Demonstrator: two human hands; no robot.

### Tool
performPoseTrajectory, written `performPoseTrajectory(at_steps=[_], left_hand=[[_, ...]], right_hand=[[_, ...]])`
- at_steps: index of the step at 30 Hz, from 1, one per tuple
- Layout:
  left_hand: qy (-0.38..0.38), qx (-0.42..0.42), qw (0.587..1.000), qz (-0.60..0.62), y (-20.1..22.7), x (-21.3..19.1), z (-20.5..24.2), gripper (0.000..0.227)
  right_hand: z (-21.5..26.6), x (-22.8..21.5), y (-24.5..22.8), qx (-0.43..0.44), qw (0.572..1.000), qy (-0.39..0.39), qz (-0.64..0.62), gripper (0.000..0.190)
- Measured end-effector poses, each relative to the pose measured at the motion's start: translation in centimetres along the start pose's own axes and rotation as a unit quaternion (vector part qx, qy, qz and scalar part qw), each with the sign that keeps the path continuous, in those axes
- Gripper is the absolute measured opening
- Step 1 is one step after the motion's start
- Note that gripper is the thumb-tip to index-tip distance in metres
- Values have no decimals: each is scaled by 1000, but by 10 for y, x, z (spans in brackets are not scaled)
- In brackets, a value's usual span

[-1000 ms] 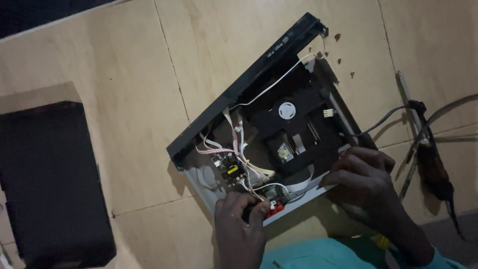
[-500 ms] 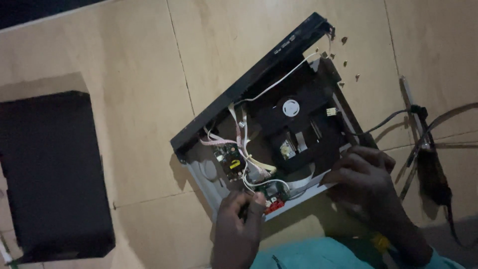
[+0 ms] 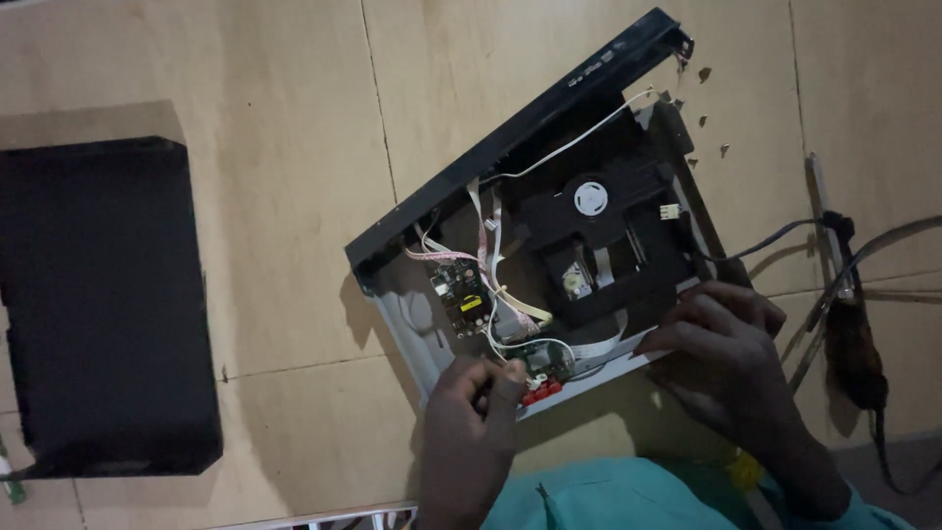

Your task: The person is inspecting and manipulating the internal wiring and components of an electronic device, likely preparing to clean or repair it.

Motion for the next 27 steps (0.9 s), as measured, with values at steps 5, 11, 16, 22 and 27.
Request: performPoseTrajectory(at_steps=[5, 11, 16, 22, 27], left_hand=[[28, 118, 993, -12, 5, 7, -4, 34], [49, 157, 981, -102, 4, 12, -6, 24], [52, 213, 971, -97, 6, 11, -5, 25], [41, 155, 982, -98, -1, 10, -11, 22], [27, 132, 989, -55, -2, 8, -14, 23]], right_hand=[[-1, 2, 1, 4, 1000, -10, 13, 32], [-7, -2, -3, -6, 1000, -8, 13, 29], [-5, 2, 2, 18, 999, -35, 14, 28], [-5, 4, 4, 32, 998, -45, -2, 31], [-13, -5, -6, 19, 998, -62, 12, 27]])
Point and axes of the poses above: each hand's wrist, its own z-axis away from the middle knuckle, its own x-axis out of the palm, y = z × x, the point moved 9 cm from there along -z, towards the middle knuckle, and after that the axes turned 15 degrees about z, right-handed, at the moved point
